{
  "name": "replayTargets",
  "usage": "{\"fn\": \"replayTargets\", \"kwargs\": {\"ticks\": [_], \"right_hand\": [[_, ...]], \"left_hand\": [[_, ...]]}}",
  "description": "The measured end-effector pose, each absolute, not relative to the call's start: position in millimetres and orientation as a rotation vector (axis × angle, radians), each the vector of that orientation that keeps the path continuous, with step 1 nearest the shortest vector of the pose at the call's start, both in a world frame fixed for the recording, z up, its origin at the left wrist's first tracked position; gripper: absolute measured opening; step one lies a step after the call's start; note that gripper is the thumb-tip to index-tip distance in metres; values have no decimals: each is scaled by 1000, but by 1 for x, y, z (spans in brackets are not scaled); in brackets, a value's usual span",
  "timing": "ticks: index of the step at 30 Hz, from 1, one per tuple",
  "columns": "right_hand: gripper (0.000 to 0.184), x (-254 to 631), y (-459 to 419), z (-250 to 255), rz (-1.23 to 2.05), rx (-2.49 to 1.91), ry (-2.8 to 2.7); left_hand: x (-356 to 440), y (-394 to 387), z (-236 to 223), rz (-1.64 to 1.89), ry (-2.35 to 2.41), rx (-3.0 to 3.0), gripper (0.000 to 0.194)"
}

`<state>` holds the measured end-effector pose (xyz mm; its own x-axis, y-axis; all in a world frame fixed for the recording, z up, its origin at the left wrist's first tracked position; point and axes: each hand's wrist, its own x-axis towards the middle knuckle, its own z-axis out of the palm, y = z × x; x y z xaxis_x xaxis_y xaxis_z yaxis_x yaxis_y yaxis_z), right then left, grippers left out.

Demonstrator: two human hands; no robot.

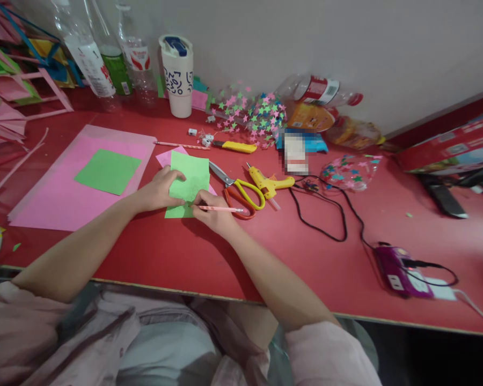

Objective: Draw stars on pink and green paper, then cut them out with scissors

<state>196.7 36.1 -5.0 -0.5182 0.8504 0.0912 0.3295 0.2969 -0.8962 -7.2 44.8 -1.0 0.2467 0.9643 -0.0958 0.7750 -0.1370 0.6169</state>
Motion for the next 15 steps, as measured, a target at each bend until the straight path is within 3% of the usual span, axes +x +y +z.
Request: {"fn": "replayTargets", "kwargs": {"ticks": [15], "right_hand": [[12, 196, 34, -9, 970, -1166, -1985]], "left_hand": [[-6, 44, 3, 404, 1592, 1960, 50]]}}
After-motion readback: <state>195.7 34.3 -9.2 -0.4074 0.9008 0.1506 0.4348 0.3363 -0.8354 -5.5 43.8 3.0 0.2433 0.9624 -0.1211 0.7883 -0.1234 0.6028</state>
